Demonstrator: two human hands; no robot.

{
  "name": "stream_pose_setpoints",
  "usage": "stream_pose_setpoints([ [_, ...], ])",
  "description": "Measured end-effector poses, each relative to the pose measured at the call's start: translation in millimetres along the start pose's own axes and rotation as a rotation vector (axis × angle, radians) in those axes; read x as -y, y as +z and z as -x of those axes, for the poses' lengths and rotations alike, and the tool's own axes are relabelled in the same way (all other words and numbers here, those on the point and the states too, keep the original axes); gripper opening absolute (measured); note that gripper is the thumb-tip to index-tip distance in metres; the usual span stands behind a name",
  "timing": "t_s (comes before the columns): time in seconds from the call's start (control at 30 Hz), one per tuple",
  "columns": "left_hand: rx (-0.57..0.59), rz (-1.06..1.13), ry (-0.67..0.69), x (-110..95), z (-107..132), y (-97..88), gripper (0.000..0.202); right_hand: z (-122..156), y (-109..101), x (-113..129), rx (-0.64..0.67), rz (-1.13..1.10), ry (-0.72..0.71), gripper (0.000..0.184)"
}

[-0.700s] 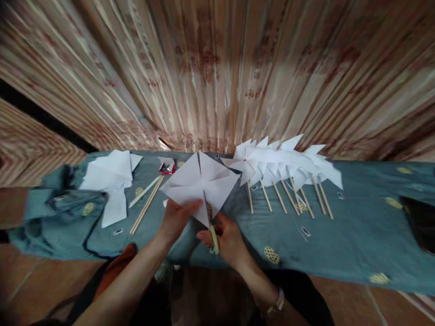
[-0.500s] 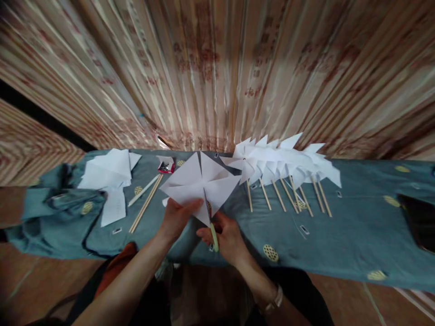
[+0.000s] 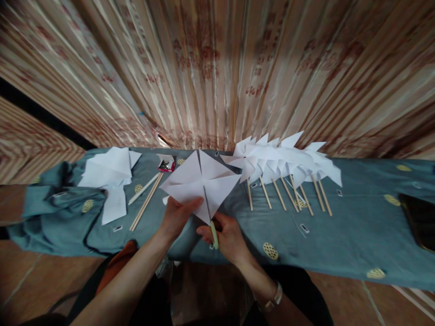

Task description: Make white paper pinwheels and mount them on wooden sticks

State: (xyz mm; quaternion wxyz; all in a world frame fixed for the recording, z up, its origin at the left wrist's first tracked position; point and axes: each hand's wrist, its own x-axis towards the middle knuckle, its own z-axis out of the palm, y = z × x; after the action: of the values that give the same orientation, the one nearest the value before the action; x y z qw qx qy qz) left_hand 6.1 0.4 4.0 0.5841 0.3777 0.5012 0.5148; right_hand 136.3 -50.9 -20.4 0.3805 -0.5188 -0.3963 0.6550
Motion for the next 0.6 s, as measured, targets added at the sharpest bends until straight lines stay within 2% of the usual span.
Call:
stream_pose_setpoints([
  [0.2,-0.004,0.003,-0.019,-1.3,1.1,0.8,0.023,-0.5,-0.8,-1.1,-0.010,0.018,-0.006,0.036],
  [0.6,-0.017,0.017,-0.026,-0.3,3.7,1.9,0.020,1.7,1.8,-4.3,-0.005,0.009,-0.010,0.036],
])
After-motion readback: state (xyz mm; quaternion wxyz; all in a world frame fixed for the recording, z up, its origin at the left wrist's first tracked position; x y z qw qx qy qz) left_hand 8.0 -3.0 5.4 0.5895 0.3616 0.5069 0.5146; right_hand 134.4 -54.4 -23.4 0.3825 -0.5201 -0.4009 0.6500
